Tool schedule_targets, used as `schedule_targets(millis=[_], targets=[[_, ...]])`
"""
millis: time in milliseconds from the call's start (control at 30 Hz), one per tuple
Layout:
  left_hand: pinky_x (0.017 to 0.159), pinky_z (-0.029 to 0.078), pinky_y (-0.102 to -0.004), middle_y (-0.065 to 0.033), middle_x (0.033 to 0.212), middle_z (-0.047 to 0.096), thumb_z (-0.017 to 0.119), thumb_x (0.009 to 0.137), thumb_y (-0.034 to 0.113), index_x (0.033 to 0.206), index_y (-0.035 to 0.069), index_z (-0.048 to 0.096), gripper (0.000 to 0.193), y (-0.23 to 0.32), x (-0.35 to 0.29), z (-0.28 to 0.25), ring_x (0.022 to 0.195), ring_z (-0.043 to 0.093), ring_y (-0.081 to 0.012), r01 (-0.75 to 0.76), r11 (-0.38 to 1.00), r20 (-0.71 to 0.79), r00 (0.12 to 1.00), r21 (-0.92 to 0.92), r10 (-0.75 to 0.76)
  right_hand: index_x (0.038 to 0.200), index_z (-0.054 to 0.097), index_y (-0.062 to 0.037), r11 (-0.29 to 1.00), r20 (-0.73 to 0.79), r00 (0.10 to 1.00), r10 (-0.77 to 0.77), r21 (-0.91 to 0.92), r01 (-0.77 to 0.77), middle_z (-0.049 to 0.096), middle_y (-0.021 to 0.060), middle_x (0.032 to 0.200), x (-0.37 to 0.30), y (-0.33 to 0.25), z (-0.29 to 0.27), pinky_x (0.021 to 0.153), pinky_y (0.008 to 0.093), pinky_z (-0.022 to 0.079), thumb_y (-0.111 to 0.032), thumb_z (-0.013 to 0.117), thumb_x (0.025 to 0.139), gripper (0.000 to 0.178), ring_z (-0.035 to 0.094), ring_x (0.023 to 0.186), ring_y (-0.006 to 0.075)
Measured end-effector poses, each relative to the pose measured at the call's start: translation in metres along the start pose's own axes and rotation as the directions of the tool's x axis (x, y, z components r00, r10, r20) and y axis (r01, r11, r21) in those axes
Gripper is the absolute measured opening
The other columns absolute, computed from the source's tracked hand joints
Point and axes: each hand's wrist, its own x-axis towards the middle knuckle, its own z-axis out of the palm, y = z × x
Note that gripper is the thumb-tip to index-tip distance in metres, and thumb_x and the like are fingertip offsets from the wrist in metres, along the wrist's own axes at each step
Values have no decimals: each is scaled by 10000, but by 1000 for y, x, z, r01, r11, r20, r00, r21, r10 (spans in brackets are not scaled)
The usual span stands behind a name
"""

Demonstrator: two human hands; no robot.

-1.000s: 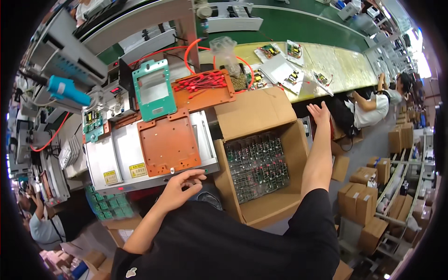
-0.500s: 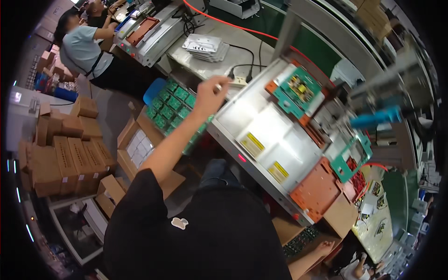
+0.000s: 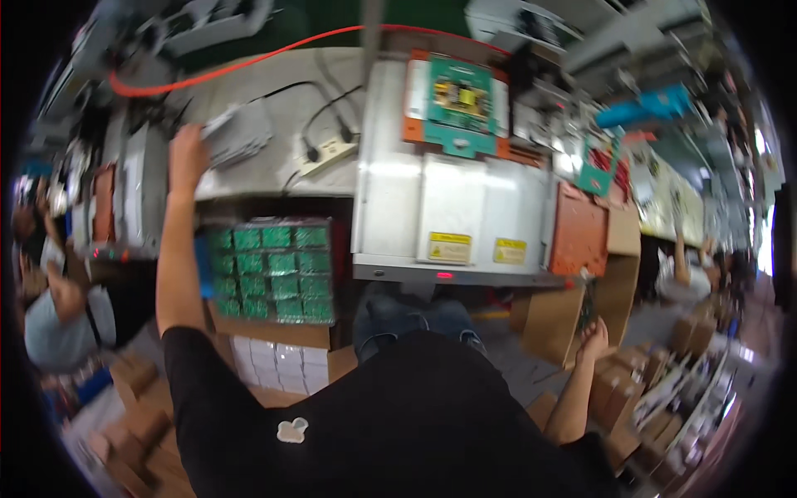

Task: Assembling electronic components onto circuit boards and using a testing fixture.

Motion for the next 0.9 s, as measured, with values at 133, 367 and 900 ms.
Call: schedule_targets(millis=[133,367,900], targets=[[858,490,-369,-160,1057,634,653,812,-27,1216,11,632,406,55,9,-91,969,622,-317,196,959,-66,975,-204,-213,1163,654,-63,997,-6,1000,-25,68,25,582,1,734,-25,16,-9,463,204,395,-112,517,1000,218,474,533,81],[661,526,-352,-112,952,670,660,605,-57,1100,30,708,505,412,-21,-184,829,648,-266,-423,630,-260,904,-651,338,1151,647,-42,985,-173,984,-51,154,79,598,15,743,-55,34,-20,445,208,395,-92,544,979,206,491,535,74],[955,439,-404,-154,1190,563,720,825,103,1186,59,666,367,569,36,-84,1098,542,-336,-444,696,183,755,-564,630,1096,686,-24,905,136,983,-124,-390,168,691,82,807,42,93,-15,571,311,521,-115,605,945,195,635,621,171]])
